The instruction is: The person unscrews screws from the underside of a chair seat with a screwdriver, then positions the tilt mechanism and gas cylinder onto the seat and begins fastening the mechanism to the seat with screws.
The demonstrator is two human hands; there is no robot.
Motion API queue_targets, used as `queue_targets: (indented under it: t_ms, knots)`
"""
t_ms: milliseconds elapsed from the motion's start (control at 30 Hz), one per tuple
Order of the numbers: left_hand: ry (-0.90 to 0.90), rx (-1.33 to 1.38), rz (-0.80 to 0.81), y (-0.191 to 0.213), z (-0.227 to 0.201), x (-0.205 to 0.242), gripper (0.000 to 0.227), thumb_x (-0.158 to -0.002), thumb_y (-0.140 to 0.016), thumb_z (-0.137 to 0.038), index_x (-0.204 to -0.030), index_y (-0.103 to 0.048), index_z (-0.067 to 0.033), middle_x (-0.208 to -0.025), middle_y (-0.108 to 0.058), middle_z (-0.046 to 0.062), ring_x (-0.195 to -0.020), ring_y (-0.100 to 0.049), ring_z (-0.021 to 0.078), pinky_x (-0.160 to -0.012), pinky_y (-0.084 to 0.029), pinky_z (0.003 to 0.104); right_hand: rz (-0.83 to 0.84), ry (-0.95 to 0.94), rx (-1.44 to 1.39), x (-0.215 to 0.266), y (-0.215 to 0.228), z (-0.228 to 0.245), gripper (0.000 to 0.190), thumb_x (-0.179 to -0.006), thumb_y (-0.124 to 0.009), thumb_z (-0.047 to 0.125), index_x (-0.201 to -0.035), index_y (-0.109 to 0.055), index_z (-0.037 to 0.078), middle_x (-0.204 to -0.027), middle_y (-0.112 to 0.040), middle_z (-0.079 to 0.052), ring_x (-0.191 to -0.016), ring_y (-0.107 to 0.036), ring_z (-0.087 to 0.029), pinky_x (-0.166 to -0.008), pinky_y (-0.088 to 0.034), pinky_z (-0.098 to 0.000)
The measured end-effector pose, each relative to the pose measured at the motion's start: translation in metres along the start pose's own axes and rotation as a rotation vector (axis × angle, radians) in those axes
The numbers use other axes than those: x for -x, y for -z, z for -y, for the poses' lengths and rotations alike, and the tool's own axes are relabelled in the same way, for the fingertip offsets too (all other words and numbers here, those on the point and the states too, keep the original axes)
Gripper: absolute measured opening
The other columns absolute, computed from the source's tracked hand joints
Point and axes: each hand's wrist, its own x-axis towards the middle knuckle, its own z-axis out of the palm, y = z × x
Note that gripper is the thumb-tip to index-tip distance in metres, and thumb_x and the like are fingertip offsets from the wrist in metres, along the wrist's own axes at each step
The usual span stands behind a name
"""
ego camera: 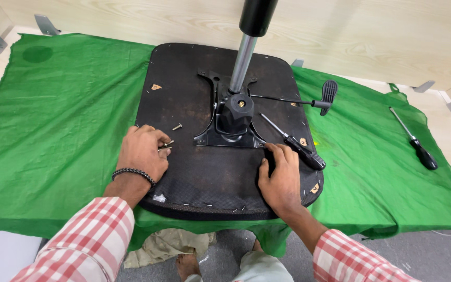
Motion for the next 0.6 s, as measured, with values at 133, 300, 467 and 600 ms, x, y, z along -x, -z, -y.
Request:
queue_targets:
  t_ms: [133, 300, 467, 600]
  knots:
    - [0.061, -0.028, 0.025, -0.004, -0.003, -0.006, 0.017, -0.079, -0.082, -0.011, -0.096, -0.081, -0.0106, -0.101, -0.073, 0.009, -0.105, -0.063, 0.0278, -0.096, -0.053, 0.04, 0.023, -0.01, 0.017, 0.003, 0.001, 0.001, 0.031, -0.09, -0.063, 0.007, -0.12, -0.066, 0.0, -0.127, -0.061, -0.018, -0.123, -0.054, -0.038, -0.107, -0.043, -0.0461]
    - [0.161, -0.043, 0.111, -0.007, -0.008, -0.014, 0.016, -0.08, -0.084, -0.011, -0.096, -0.081, -0.0112, -0.096, -0.074, 0.008, -0.103, -0.065, 0.0255, -0.098, -0.054, 0.039, 0.05, -0.042, -0.001, 0.007, 0.002, 0.002, 0.03, -0.09, -0.062, 0.007, -0.119, -0.067, 0.0, -0.129, -0.06, -0.018, -0.126, -0.053, -0.038, -0.109, -0.042, -0.0458]
    - [0.186, 0.034, 0.062, -0.007, -0.01, -0.018, 0.015, -0.074, -0.087, -0.006, -0.088, -0.081, -0.0085, -0.104, -0.071, 0.009, -0.103, -0.067, 0.0246, -0.094, -0.056, 0.039, 0.054, -0.04, -0.003, 0.007, 0.002, 0.001, 0.031, -0.089, -0.062, 0.007, -0.119, -0.067, 0.0, -0.13, -0.06, -0.018, -0.127, -0.053, -0.038, -0.109, -0.042, -0.0458]
    - [0.198, 0.05, 0.128, -0.005, -0.011, -0.021, 0.011, -0.08, -0.083, -0.007, -0.091, -0.08, -0.0099, -0.101, -0.075, 0.008, -0.099, -0.072, 0.023, -0.095, -0.058, 0.039, 0.06, -0.038, -0.001, 0.006, 0.002, 0.0, 0.031, -0.089, -0.062, 0.006, -0.118, -0.067, -0.001, -0.129, -0.06, -0.018, -0.126, -0.053, -0.038, -0.109, -0.042, -0.0456]
